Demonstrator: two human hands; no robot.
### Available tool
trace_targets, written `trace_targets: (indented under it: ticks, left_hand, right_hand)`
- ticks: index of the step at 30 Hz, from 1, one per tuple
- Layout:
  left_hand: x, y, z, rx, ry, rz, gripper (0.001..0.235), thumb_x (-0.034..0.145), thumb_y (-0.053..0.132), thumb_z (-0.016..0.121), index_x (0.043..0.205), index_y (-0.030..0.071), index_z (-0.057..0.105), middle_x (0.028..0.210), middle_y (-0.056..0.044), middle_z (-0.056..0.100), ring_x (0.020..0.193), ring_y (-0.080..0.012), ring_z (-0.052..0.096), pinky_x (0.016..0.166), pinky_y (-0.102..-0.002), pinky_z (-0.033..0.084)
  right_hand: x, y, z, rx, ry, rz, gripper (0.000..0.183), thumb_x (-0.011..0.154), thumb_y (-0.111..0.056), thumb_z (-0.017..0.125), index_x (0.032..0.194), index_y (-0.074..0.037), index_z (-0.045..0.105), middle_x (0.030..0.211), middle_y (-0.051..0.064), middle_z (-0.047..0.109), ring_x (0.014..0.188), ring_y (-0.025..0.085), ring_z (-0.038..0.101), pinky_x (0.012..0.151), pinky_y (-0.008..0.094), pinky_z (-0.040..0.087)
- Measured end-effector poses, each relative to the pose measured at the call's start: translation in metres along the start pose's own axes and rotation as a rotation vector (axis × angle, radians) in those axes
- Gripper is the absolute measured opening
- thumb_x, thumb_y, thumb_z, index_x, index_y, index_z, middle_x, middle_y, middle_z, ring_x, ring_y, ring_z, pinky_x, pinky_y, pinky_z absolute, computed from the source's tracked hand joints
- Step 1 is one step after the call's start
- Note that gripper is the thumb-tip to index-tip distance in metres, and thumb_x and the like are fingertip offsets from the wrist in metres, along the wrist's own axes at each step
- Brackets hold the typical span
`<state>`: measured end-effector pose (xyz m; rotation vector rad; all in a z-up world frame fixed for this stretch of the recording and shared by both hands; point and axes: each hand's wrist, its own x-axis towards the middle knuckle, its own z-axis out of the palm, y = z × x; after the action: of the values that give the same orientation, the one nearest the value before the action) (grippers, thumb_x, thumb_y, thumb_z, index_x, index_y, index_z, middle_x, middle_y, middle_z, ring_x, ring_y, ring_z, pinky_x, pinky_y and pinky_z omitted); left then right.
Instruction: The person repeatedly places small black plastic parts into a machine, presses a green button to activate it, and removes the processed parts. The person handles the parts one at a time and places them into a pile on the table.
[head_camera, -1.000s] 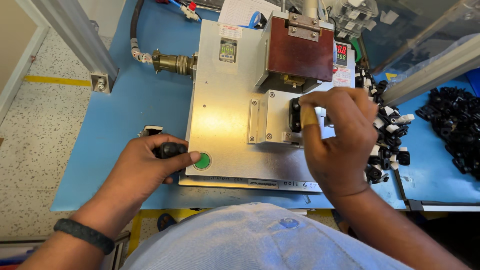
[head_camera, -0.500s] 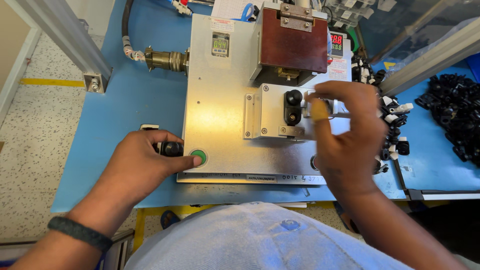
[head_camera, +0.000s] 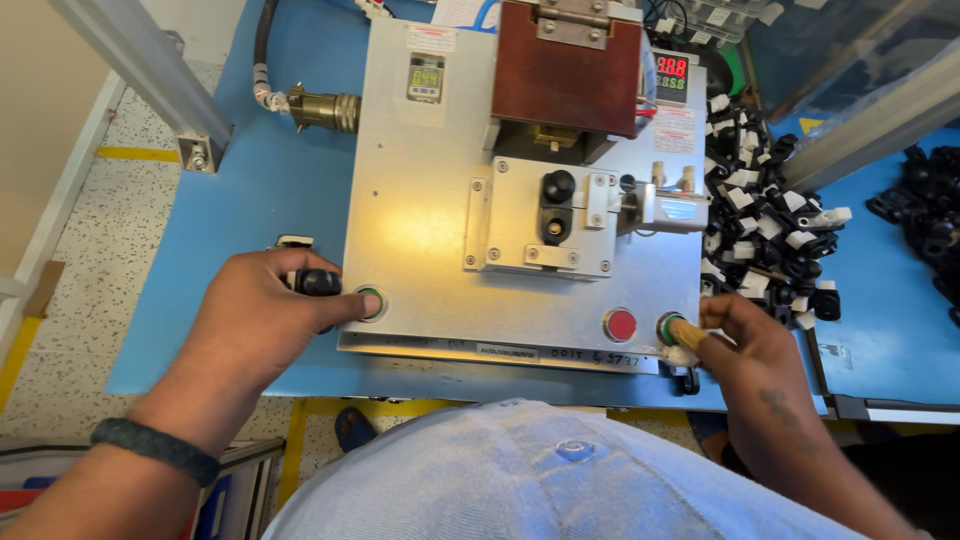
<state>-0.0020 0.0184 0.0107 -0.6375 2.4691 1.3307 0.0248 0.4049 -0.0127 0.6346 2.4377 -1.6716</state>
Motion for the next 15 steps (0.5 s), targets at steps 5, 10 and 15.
trace_targets:
  ticks: [5,10,15]
  left_hand:
    - [0.004,-0.002,0.001,-0.098,-0.056,0.067,0.027,0.064,0.021,0.092,0.078,0.002,0.078,0.07,-0.005,0.072,0.065,-0.0153,0.062,0.064,-0.03,0.048]
    - [0.004,-0.002,0.006,-0.015,0.032,-0.025,0.029,0.068,0.02,0.094,0.079,-0.001,0.077,0.072,-0.009,0.072,0.067,-0.0188,0.062,0.066,-0.033,0.047]
    - [-0.002,0.005,0.007,-0.011,0.03,-0.048,0.029,0.068,0.022,0.093,0.083,0.001,0.08,0.072,-0.009,0.074,0.067,-0.0181,0.063,0.066,-0.032,0.048]
  right_hand:
    - [0.004,-0.03,-0.007,-0.155,-0.095,0.176,0.034,0.087,-0.018,0.072,0.116,0.0,0.067,0.094,0.014,0.076,0.083,0.019,0.065,0.08,0.031,0.05]
    - [0.01,-0.027,-0.005,-0.146,-0.114,0.103,0.037,0.086,-0.018,0.076,0.115,0.003,0.063,0.093,0.017,0.075,0.081,0.02,0.067,0.078,0.034,0.054]
    - [0.027,-0.009,-0.019,-0.171,-0.246,0.044,0.035,0.086,-0.02,0.073,0.113,0.0,0.062,0.089,0.013,0.077,0.078,0.016,0.07,0.077,0.031,0.056]
